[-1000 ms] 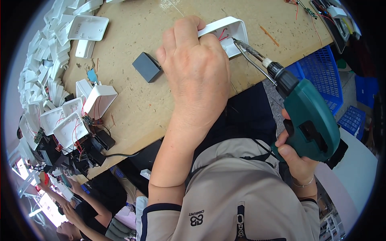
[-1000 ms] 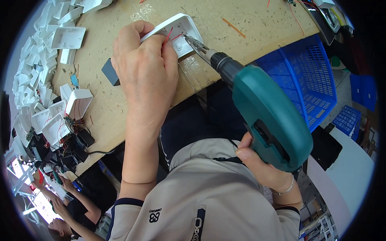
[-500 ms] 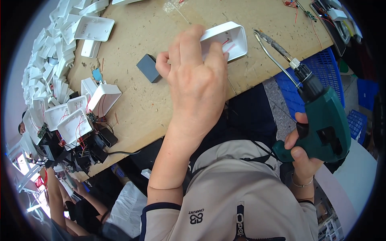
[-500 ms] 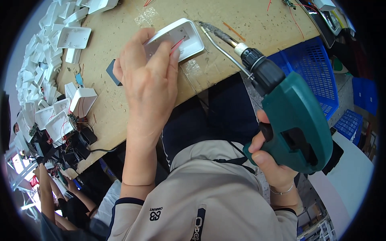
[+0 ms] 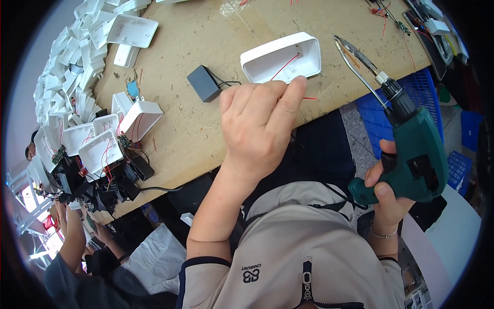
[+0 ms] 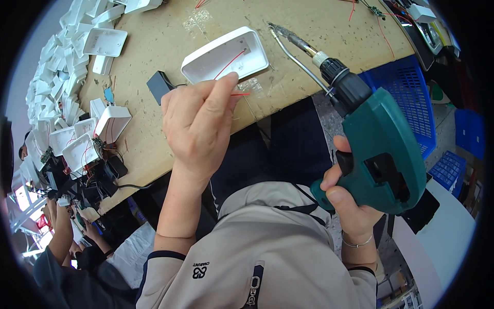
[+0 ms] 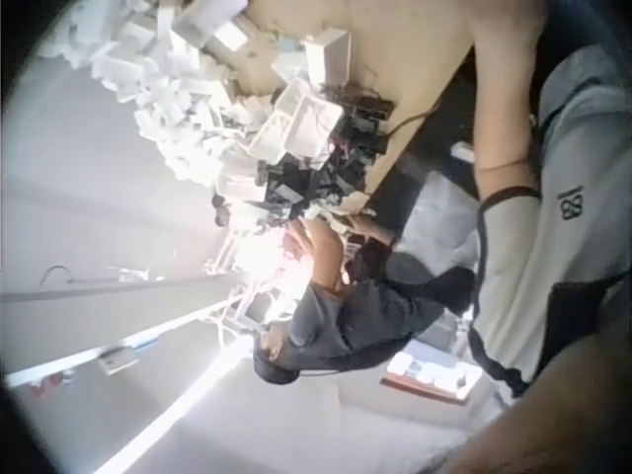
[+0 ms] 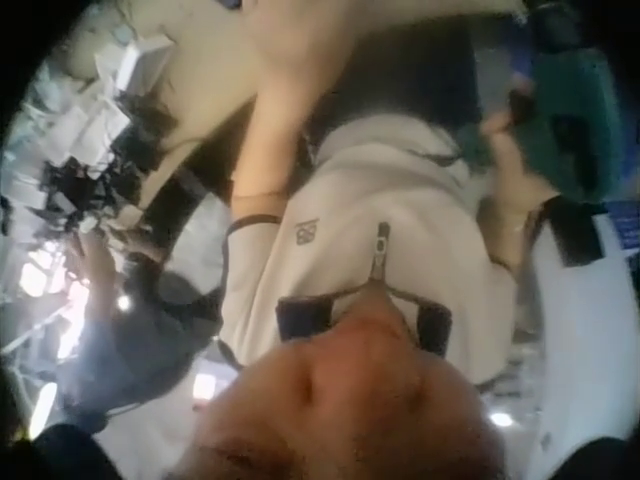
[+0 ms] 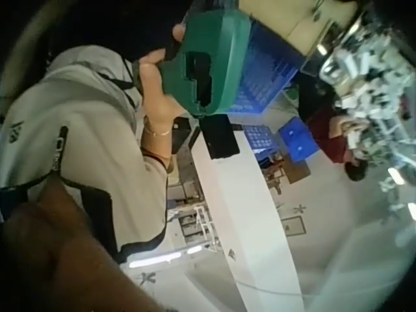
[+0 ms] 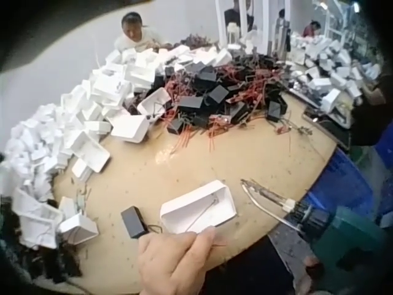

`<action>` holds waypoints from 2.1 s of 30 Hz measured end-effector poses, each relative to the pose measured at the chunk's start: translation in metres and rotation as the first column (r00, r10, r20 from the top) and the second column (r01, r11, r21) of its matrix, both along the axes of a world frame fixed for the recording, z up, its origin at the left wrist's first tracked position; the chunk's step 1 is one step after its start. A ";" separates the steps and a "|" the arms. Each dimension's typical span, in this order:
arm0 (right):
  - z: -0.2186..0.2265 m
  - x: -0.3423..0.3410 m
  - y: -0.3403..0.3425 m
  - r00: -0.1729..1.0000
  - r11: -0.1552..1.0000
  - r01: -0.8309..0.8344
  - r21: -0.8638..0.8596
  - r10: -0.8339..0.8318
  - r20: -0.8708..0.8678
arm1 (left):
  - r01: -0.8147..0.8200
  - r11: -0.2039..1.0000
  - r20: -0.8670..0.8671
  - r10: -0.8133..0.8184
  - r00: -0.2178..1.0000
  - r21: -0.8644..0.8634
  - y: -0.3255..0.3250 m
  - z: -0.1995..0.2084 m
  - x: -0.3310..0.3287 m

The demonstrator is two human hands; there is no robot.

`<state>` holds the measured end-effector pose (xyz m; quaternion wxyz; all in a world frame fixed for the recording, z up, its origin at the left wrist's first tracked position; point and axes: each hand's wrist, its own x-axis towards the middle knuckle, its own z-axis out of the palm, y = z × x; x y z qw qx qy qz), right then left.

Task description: Soldering components inside small white plastic boxes using a solder gun.

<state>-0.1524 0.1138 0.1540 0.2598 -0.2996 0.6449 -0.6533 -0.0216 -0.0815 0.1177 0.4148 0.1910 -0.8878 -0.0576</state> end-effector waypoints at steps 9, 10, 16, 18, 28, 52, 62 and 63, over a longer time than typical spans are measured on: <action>-0.004 -0.001 0.000 1.000 0.999 0.015 -0.040 -0.015 -0.013 | 0.008 1.000 -0.123 -0.009 0.992 -0.008 -0.005 -0.004 -0.003; -0.004 -0.002 0.000 1.000 0.999 0.005 -0.036 -0.005 -0.017 | 0.004 1.000 -0.119 -0.005 0.993 -0.010 -0.005 -0.004 -0.003; -0.006 0.000 0.000 1.000 0.998 0.011 -0.054 -0.011 0.004 | 0.020 0.999 -0.091 -0.018 0.996 0.030 -0.006 -0.005 -0.007; -0.007 -0.001 0.001 1.000 0.999 0.017 -0.040 -0.016 0.013 | -0.024 1.000 -0.079 0.025 0.997 0.021 -0.006 -0.009 -0.008; -0.009 -0.005 0.017 0.995 0.994 -0.103 -0.030 0.103 0.003 | -0.106 0.994 -0.044 0.107 0.993 0.007 -0.005 0.001 -0.012; 0.012 0.019 0.005 0.922 0.968 -0.020 0.252 0.115 -0.369 | -0.238 0.943 -0.098 0.266 0.959 0.231 -0.007 0.007 -0.028; -0.001 0.002 0.015 0.895 0.991 -0.076 0.107 0.115 -0.430 | 0.091 0.977 -0.377 -0.012 0.926 0.193 -0.005 0.002 -0.019; -0.001 0.001 0.016 0.886 0.989 -0.031 0.147 0.096 -0.454 | 0.142 0.967 -0.431 -0.038 0.902 0.211 -0.003 0.001 -0.021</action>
